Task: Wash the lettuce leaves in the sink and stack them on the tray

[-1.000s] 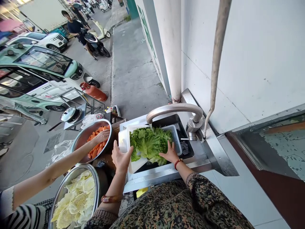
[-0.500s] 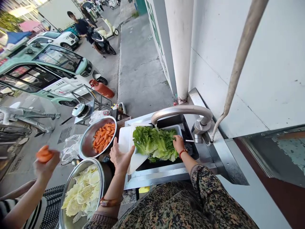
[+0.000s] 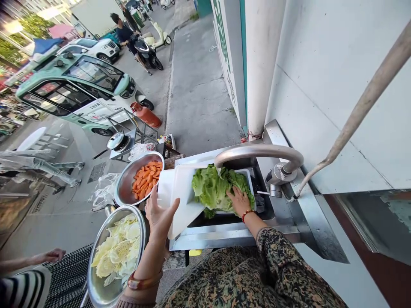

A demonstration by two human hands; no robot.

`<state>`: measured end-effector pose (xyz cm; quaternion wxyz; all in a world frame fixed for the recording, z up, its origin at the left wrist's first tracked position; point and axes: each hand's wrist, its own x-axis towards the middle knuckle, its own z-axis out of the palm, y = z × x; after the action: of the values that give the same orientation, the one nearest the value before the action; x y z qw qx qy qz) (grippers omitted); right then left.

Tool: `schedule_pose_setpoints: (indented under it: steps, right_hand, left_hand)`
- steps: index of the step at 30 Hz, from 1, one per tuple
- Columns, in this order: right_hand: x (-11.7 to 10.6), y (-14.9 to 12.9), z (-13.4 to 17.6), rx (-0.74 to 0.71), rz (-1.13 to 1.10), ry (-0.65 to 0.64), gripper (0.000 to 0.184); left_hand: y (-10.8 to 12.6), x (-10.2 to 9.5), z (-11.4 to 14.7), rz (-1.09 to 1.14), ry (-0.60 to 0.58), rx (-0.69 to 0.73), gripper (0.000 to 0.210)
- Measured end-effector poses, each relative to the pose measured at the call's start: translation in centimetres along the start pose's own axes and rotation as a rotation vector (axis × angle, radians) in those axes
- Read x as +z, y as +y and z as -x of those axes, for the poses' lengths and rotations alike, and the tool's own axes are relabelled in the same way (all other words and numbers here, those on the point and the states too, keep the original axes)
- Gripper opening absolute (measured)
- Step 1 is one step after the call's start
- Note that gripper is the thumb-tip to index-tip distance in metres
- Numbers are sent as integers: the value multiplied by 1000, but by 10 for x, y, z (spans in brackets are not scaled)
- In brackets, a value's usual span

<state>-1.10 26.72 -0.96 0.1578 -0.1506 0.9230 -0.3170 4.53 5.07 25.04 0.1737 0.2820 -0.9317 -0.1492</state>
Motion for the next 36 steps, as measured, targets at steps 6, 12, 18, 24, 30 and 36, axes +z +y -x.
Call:
schedule_pose_setpoints:
  steps: [6,12,18,24,30,36]
  right_hand:
    - [-18,23,-5,-4,47,-88,70]
    - [-23,24,9,-4,-178,91,46]
    - [-32,21,17,-13,-456,245,41]
    - [-45,0,25,151,-1059,198,58]
    - [-64,2,43,122,-1376,102,58]
    - [-87,-1,33,55,-936,321,53]
  left_hand:
    - [-10,-23,6,74,16,51,84]
    - [-16,-46,15,137,54,91,85]
    - [-12,-86,27,293,6,-10,90]
    - [-16,-57,21,903,-259,-266,85]
    - [-50,28,13,1178,-483,-519,67]
    - [-98,85,3,1081,-634,-737,54]
